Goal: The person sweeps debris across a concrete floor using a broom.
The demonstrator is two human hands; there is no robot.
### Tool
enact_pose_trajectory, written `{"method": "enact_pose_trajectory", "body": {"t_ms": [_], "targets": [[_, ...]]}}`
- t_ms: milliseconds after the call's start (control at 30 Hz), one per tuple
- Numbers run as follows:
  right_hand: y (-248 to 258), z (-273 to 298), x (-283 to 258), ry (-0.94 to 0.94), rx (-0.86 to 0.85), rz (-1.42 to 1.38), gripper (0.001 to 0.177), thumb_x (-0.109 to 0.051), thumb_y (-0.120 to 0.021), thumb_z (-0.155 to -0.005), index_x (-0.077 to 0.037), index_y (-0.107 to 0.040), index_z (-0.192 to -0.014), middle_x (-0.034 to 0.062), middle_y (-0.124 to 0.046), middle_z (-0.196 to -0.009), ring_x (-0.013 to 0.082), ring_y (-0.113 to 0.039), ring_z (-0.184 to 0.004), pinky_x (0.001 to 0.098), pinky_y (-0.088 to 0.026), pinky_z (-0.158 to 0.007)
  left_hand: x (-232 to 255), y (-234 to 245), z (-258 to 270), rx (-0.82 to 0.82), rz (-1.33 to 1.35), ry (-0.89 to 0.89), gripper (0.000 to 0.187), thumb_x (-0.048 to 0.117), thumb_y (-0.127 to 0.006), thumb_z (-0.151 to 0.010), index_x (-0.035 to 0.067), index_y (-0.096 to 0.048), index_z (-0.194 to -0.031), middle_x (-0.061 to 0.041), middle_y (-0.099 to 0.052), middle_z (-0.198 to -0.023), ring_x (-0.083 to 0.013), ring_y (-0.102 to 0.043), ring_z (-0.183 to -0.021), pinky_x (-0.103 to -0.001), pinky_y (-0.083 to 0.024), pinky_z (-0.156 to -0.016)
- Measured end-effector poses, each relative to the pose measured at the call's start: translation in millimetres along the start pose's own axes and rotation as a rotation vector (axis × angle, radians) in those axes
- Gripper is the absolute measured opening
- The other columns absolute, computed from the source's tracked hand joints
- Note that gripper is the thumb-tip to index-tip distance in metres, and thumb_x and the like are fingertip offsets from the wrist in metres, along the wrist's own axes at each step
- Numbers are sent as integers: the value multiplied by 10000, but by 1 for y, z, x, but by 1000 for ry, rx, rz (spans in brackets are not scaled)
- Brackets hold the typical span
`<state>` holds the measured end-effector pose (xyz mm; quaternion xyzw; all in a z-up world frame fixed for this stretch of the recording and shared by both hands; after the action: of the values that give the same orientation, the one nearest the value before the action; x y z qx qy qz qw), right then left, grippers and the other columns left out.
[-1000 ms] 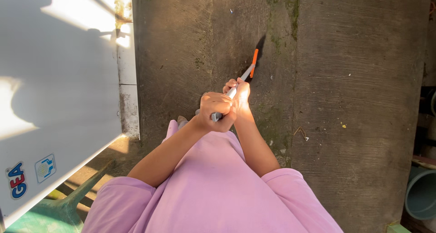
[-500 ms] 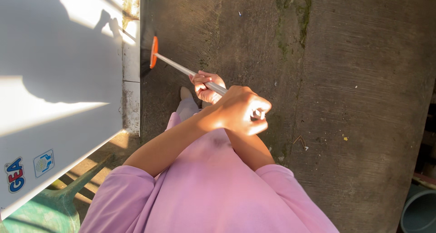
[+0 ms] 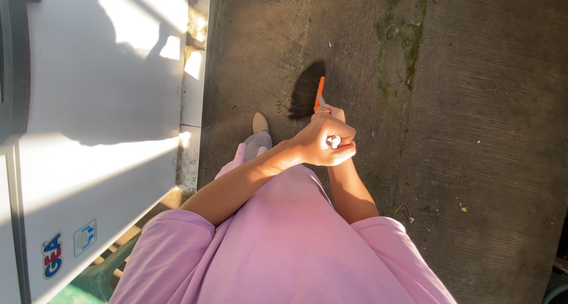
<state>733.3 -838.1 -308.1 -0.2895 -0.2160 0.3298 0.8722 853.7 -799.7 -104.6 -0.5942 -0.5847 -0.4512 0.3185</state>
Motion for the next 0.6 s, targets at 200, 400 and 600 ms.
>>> {"method": "enact_pose_trajectory", "body": {"t_ms": [200,400,600], "targets": [[-71,-22,24,39,-31,-42,120,-77,-469,-1012,38,-456,-1045,-38,-441,-607,52,-451,-478,213,-295,-473,1,63,-31,74,63,-60,360,-15,-661,-742,84,-356,-579,-22,-337,-548,-201,-349,-532,-314,-367,-720],[-131,-28,42,64,-45,-102,92,-62,-470,-1025,12,-424,-996,-35,-435,-617,58,-446,-487,216,-285,-481,28,100,-87,-40,285,-74,345,14,-644,-835,88,-374,-633,-8,-396,-569,-158,-459,-500,-272,-471,-553],[-152,-90,39,-244,-42,-139,117,-44,-471,-1049,64,-430,-1031,-37,-429,-622,49,-447,-476,207,-276,-460,17,88,-115,-110,41,-77,225,100,-675,-794,105,-512,-638,-31,-551,-562,-238,-574,-501,-349,-435,-511]]}}
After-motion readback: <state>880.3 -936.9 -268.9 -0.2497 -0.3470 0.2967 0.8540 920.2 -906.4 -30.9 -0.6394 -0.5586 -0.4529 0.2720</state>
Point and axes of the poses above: each hand's wrist, its own z-axis away from the middle knuckle, its own y-axis out of the back of the hand, x = y × z, the point moved 2 cm from there along -z, towards the middle knuckle
